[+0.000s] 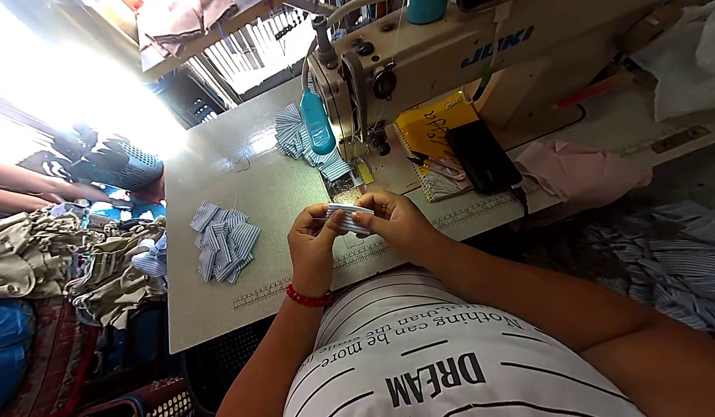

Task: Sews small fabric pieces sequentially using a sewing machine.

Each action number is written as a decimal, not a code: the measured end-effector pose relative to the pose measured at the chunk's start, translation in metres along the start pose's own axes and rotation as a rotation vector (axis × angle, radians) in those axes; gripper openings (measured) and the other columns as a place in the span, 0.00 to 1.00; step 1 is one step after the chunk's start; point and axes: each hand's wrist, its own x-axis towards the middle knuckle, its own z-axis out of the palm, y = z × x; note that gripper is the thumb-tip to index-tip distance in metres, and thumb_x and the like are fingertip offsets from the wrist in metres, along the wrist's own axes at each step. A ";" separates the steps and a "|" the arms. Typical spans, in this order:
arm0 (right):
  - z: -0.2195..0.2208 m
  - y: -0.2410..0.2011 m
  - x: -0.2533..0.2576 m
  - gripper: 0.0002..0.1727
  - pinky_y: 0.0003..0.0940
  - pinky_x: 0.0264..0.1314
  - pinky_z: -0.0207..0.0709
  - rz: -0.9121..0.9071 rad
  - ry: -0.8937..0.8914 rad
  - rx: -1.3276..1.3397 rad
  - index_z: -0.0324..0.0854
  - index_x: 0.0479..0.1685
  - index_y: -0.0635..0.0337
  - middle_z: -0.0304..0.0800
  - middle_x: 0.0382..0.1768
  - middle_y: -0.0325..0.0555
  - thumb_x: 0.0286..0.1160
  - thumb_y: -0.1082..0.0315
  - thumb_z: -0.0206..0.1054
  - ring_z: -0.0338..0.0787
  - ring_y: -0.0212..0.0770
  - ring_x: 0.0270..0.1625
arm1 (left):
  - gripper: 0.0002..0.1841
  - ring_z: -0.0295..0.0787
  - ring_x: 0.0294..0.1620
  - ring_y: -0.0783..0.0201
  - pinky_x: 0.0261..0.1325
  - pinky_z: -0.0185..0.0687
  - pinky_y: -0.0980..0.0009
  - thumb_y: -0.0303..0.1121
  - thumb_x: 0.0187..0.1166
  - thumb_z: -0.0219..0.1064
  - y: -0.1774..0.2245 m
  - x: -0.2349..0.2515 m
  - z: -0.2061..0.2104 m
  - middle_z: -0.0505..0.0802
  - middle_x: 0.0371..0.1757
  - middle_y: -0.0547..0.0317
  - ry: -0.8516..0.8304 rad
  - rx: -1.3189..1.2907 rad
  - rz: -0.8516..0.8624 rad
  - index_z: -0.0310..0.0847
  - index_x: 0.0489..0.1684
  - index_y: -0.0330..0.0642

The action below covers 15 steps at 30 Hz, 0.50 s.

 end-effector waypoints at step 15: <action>-0.012 0.033 0.053 0.18 0.57 0.55 0.79 -0.067 0.232 -0.729 0.82 0.62 0.63 0.89 0.32 0.50 0.78 0.64 0.73 0.89 0.52 0.41 | 0.12 0.82 0.24 0.65 0.32 0.80 0.66 0.32 0.85 0.65 -0.034 0.046 0.007 0.88 0.30 0.56 -0.024 0.861 0.047 0.77 0.60 0.39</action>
